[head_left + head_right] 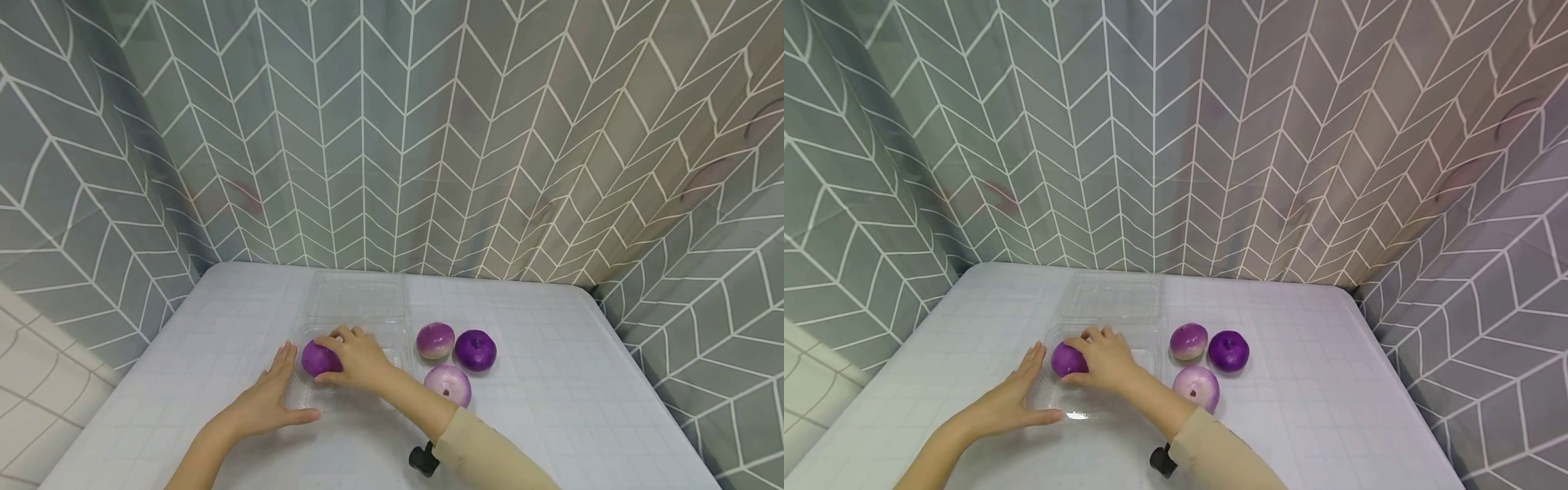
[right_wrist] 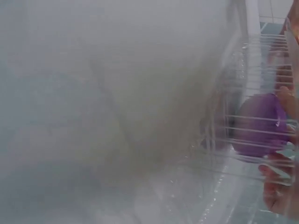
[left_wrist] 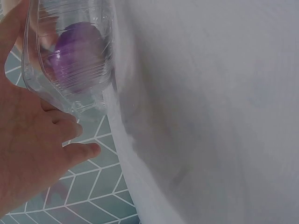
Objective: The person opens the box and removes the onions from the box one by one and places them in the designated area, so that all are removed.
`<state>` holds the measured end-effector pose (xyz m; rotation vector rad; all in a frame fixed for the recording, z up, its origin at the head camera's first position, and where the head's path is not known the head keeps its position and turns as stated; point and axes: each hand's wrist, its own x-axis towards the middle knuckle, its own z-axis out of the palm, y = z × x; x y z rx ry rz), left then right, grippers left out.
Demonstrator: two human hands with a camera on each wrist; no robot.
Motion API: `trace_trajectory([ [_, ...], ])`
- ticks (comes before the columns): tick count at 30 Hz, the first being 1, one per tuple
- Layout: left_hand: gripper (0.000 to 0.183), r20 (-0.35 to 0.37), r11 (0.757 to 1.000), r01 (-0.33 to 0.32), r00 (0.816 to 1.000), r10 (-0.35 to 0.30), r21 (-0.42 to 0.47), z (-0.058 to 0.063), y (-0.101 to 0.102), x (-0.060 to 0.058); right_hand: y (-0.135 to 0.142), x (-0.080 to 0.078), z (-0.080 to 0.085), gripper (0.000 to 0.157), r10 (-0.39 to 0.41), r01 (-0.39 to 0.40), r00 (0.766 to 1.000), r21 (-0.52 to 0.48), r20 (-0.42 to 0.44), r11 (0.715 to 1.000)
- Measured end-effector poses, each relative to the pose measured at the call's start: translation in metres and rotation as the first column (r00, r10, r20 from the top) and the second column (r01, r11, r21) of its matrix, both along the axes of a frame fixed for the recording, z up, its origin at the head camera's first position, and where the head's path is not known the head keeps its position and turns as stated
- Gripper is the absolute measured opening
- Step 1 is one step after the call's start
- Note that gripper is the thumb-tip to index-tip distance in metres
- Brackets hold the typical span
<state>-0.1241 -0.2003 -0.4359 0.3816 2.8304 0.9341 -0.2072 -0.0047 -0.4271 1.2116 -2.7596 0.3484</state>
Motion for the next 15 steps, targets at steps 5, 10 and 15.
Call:
trace_trajectory([
  [5,0.123,-0.003,1.000,0.004,1.000,-0.004,0.000,-0.002,0.000,-0.001,0.000,0.003,-0.005,0.058,0.021,-0.021,1.000,0.020,0.018,1.000],
  [10,0.124,0.004,1.000,-0.002,1.000,0.001,0.009,-0.002,0.000,-0.001,0.005,0.008,-0.006,0.063,0.025,-0.026,0.996,0.012,0.089,1.000],
  [15,0.125,0.013,1.000,-0.012,1.000,0.012,0.016,-0.001,0.000,-0.001,0.010,0.010,-0.005,0.070,-0.019,0.016,0.989,0.021,0.144,1.000],
])
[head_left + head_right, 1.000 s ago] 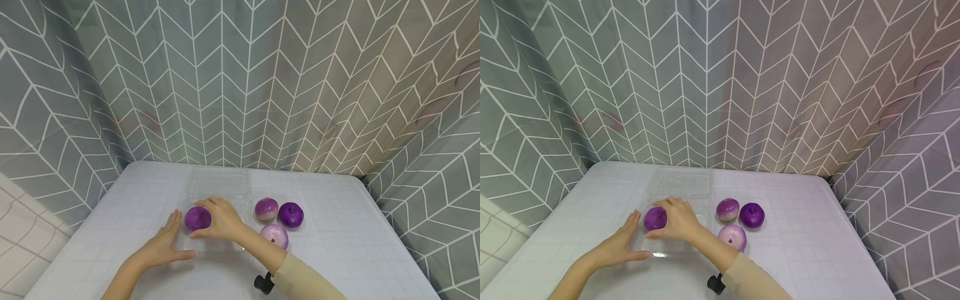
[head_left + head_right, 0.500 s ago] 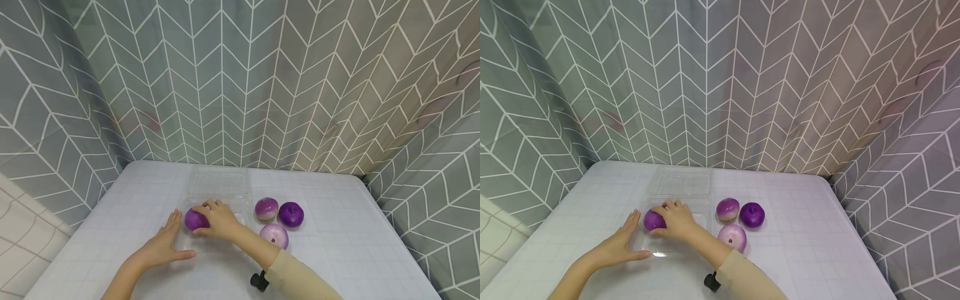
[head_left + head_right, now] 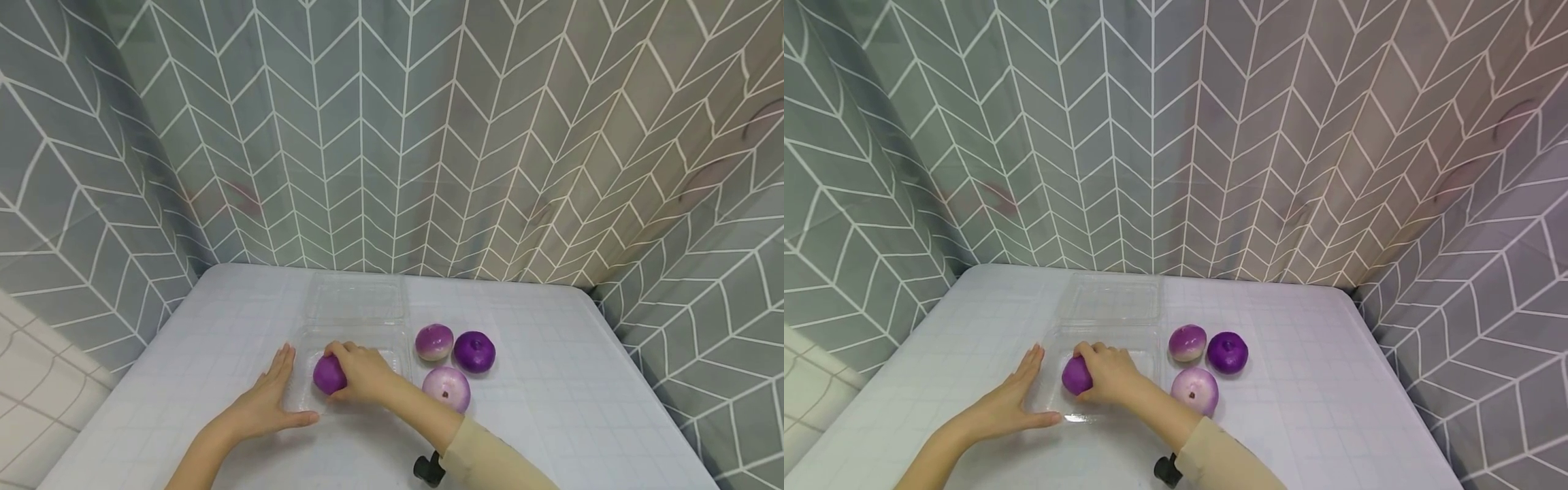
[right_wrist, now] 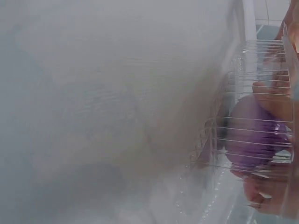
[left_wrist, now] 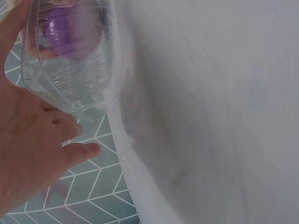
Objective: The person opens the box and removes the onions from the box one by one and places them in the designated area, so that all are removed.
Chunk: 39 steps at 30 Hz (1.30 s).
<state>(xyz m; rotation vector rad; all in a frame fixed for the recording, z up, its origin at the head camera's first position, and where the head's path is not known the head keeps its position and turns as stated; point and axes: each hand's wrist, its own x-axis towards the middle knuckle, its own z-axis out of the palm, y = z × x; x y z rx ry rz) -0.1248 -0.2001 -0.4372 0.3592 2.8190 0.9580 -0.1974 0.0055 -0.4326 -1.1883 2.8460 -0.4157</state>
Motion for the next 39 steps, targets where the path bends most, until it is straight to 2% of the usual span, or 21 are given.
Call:
trace_trajectory([
  [7,0.125,0.001,1.000,-0.007,1.000,0.007,-0.003,0.000,0.000,0.000,0.005,0.002,-0.002,0.072,-0.062,0.062,0.998,-0.028,0.018,0.998],
  [16,0.124,0.008,1.000,-0.004,1.000,0.004,-0.012,0.002,0.001,0.001,0.018,0.000,-0.004,0.079,-0.113,0.116,0.993,-0.135,0.026,0.984],
  [21,0.124,0.013,1.000,-0.005,1.000,0.005,-0.013,0.003,0.001,0.002,0.025,0.000,-0.001,0.079,-0.098,0.103,0.995,-0.216,0.030,0.971],
  [28,0.124,0.006,1.000,-0.009,1.000,0.009,-0.011,0.003,0.001,0.001,0.037,0.001,0.005,0.084,-0.061,0.058,0.998,-0.362,0.004,0.930],
  [34,0.124,-0.007,1.000,-0.008,1.000,0.008,-0.011,0.001,0.001,0.001,0.049,0.003,0.011,0.089,-0.059,0.045,0.998,-0.423,-0.020,0.905],
  [39,0.124,-0.011,1.000,-0.008,1.000,0.008,-0.010,0.002,0.001,0.001,0.059,0.006,0.014,0.090,-0.048,0.008,0.996,-0.465,-0.075,0.885],
])
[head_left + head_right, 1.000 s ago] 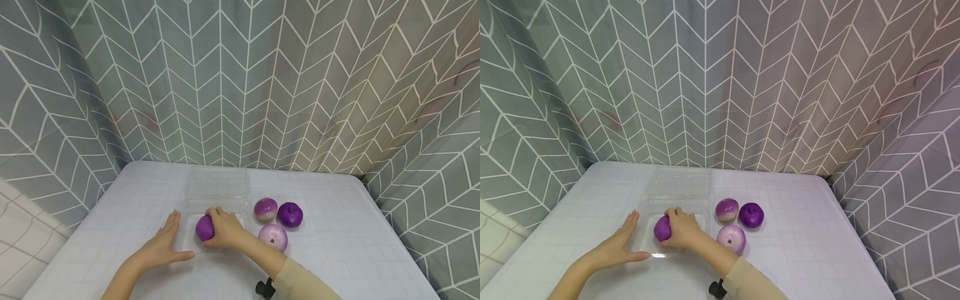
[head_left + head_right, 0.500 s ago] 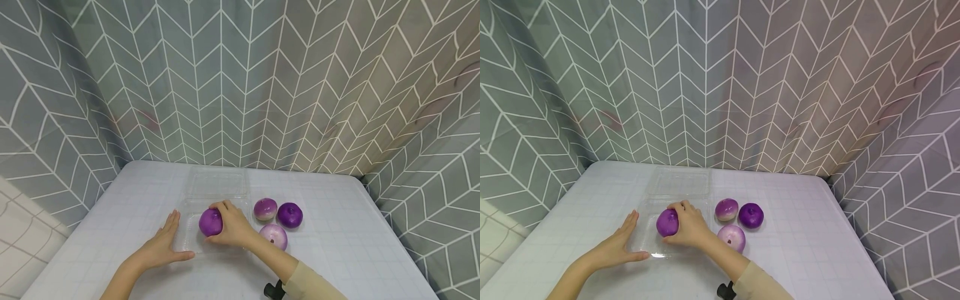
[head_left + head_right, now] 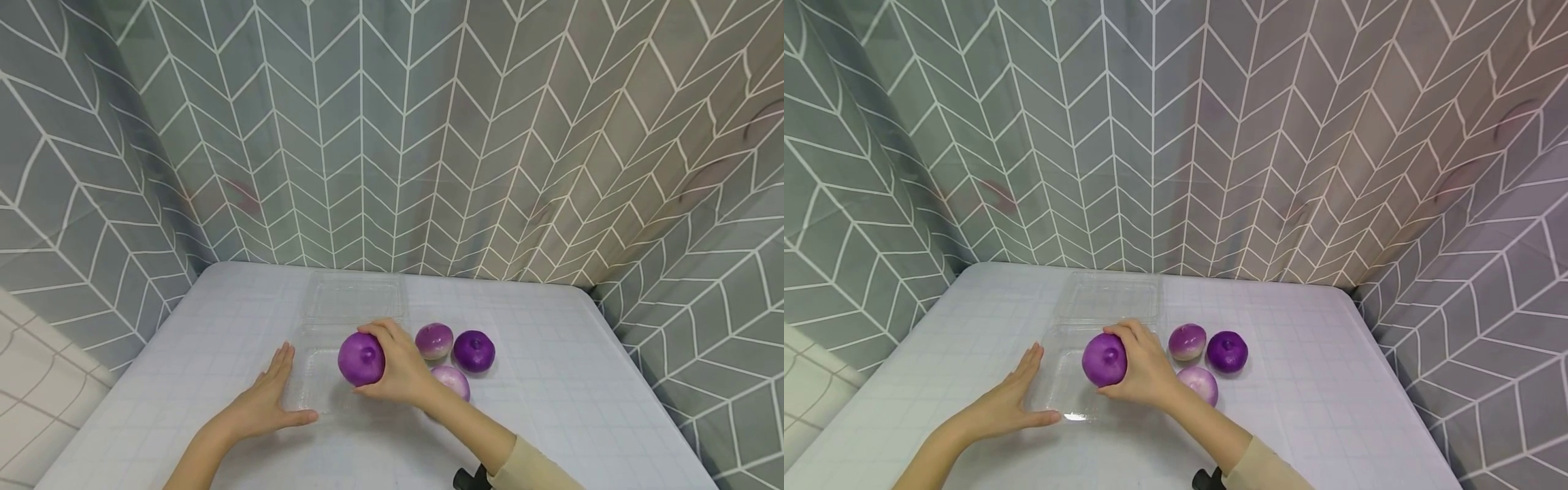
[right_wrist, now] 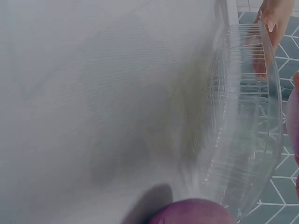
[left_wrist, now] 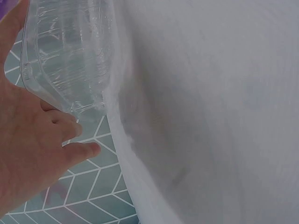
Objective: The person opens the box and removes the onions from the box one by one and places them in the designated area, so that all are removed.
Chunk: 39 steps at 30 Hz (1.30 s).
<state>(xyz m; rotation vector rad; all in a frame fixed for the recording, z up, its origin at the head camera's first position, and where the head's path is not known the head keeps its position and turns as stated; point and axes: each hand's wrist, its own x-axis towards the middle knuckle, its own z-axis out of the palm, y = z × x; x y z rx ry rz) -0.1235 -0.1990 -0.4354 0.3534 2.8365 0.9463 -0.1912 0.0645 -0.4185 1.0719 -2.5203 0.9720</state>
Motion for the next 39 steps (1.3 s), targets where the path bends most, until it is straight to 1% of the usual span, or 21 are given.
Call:
trace_trajectory([
  [2,0.124,0.000,1.000,0.000,1.000,0.000,0.002,0.000,0.000,0.000,0.004,0.002,0.002,0.090,-0.001,0.001,0.999,-0.001,-0.032,1.000],
  [4,0.124,-0.001,1.000,0.000,1.000,0.000,0.003,0.000,0.000,0.000,0.009,0.004,0.003,0.090,-0.006,0.006,0.999,0.007,-0.044,1.000],
  [10,0.123,-0.009,1.000,0.006,1.000,-0.006,-0.009,-0.001,-0.001,-0.001,0.023,0.009,0.009,0.092,-0.029,0.028,0.999,-0.002,-0.036,1.000],
  [15,0.124,0.001,1.000,0.006,1.000,-0.006,-0.012,0.000,0.000,-0.002,0.037,0.010,0.011,0.093,-0.052,0.052,0.998,-0.007,-0.045,0.999],
  [20,0.125,0.000,1.000,0.003,1.000,-0.003,-0.015,0.000,0.000,-0.002,0.050,0.010,0.013,0.093,-0.082,0.082,0.994,-0.009,-0.066,0.997],
  [26,0.126,0.022,1.000,-0.001,1.000,0.002,-0.010,0.000,0.001,-0.002,0.064,0.009,0.013,0.093,-0.109,0.109,0.991,-0.003,-0.081,0.994],
  [32,0.127,0.033,1.000,-0.010,0.999,0.011,-0.011,0.001,0.001,-0.002,0.079,0.009,0.013,0.094,-0.113,0.112,0.989,-0.013,-0.092,0.994],
  [36,0.127,0.043,1.000,-0.012,0.999,0.013,-0.014,0.001,0.002,-0.002,0.092,0.010,0.015,0.093,-0.134,0.133,0.987,-0.014,-0.088,0.991],
  [39,0.127,0.048,1.000,-0.012,0.999,0.013,-0.011,0.003,0.002,-0.001,0.102,0.011,0.016,0.092,-0.158,0.158,0.985,-0.006,-0.063,0.987],
])
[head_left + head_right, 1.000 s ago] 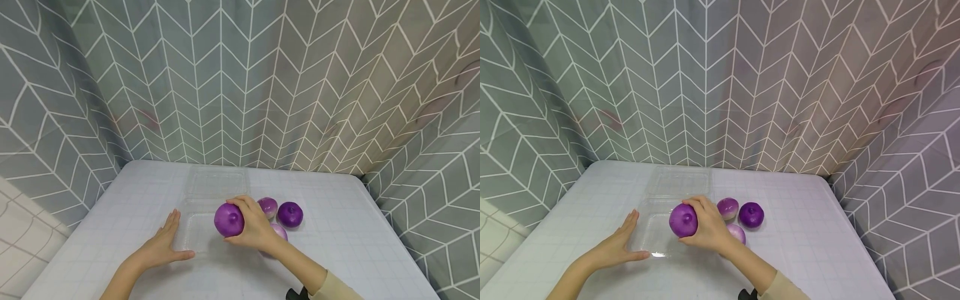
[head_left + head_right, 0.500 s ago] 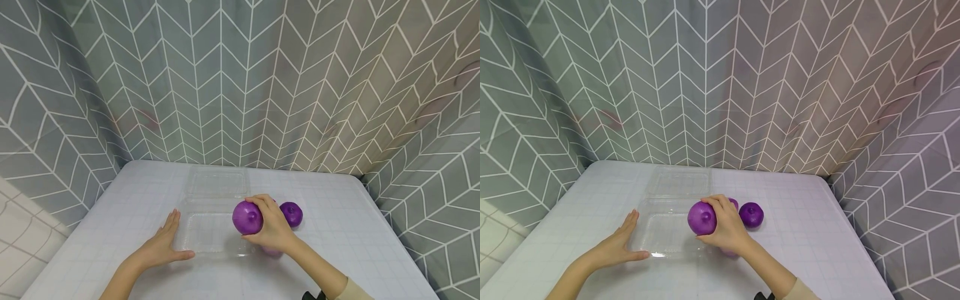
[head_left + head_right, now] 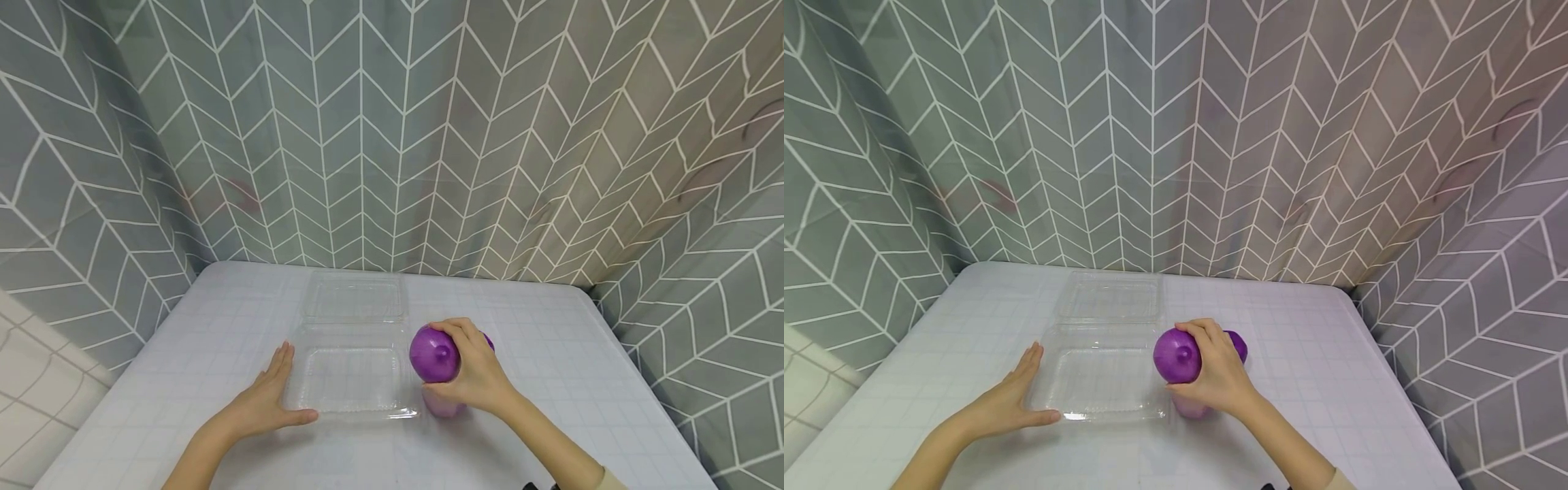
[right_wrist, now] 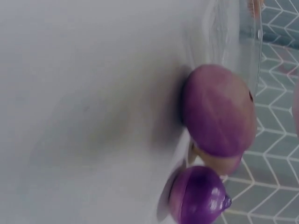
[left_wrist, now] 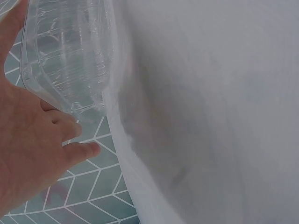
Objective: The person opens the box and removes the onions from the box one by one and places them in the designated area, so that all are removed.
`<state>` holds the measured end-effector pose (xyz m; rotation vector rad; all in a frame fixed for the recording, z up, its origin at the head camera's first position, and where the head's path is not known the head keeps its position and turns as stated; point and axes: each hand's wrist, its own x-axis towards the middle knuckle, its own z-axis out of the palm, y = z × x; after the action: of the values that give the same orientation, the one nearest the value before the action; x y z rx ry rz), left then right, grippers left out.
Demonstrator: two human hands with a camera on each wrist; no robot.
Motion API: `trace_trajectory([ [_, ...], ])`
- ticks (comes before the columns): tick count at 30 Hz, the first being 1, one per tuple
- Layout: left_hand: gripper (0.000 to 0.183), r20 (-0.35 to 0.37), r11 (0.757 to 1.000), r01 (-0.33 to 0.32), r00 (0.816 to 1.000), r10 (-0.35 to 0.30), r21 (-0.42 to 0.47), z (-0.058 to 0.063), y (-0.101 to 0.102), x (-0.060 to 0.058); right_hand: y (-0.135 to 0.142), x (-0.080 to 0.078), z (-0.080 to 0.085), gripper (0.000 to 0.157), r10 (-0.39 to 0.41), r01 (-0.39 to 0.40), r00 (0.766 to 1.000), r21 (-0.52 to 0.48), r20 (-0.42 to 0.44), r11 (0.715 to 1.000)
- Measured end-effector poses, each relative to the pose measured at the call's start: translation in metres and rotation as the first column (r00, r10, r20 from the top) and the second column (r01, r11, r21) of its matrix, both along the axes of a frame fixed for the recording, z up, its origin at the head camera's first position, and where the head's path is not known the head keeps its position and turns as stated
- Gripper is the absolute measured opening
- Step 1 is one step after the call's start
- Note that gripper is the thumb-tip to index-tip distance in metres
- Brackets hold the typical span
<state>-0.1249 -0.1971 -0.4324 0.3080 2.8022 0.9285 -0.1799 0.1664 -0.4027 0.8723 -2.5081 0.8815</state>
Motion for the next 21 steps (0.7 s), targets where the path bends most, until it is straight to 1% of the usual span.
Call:
trace_trajectory([
  [4,0.126,0.000,1.000,0.004,1.000,-0.004,0.007,0.002,0.000,0.001,0.013,0.001,0.001,0.094,-0.035,0.035,0.999,-0.002,0.027,0.999],
  [7,0.126,0.001,1.000,0.005,1.000,-0.005,0.009,0.003,0.000,0.001,0.022,0.002,0.000,0.095,-0.051,0.051,0.998,-0.007,0.025,0.999],
  [15,0.127,0.003,1.000,0.006,1.000,-0.006,0.007,0.001,0.000,0.001,0.045,0.004,-0.005,0.097,-0.072,0.073,0.997,0.006,-0.018,0.997],
  [21,0.128,-0.006,1.000,0.000,1.000,0.000,-0.007,-0.002,-0.001,0.000,0.061,0.006,-0.010,0.094,-0.101,0.101,0.993,0.009,-0.055,0.995],
])
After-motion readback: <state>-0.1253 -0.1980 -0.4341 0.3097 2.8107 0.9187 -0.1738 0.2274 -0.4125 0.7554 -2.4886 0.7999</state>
